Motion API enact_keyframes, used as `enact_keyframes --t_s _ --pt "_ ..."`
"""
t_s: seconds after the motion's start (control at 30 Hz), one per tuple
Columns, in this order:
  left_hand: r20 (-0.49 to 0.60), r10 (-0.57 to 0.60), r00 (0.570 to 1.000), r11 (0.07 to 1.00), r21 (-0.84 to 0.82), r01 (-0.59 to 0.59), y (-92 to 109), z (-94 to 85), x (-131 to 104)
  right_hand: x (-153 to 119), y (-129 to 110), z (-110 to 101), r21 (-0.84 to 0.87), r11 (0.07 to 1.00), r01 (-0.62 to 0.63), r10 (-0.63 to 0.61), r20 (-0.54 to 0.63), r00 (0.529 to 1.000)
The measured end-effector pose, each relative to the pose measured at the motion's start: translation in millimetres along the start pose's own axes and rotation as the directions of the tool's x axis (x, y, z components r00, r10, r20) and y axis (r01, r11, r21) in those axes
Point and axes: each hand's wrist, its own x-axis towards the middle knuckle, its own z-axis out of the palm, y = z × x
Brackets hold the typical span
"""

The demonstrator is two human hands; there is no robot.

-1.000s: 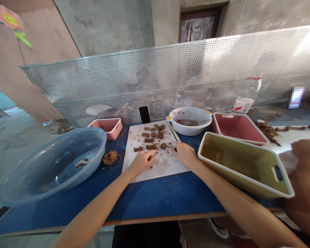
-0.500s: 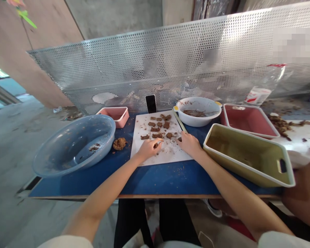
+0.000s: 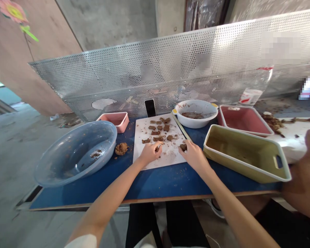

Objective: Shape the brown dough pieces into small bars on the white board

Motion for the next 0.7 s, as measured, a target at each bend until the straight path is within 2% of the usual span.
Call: enact_keyframes --t_s 0.13,0.23,0.43,0.7 --pt "0.000 0.012 1.000 1.000 -0.014 -0.012 -1.3 1.6 -0.3 -38.1 -2.6 4.9 0.160 0.987 0.028 0.002 -0.187 0.982" --pt "-0.004 0.019 1.000 1.000 -0.018 -0.019 -1.3 2.2 0.3 -47.4 -6.7 3.9 0.177 0.983 0.045 0.002 -0.255 0.967" --pt "-0.013 0.030 0.999 0.999 -0.015 -0.030 0.5 0.7 0.5 -43.3 -10.3 -0.4 0.179 0.983 0.049 0.000 -0.266 0.964" --pt "-0.014 0.043 0.999 0.999 0.001 -0.043 1.4 0.8 -0.7 -43.6 -6.6 4.5 0.200 0.980 0.015 0.030 -0.217 0.976"
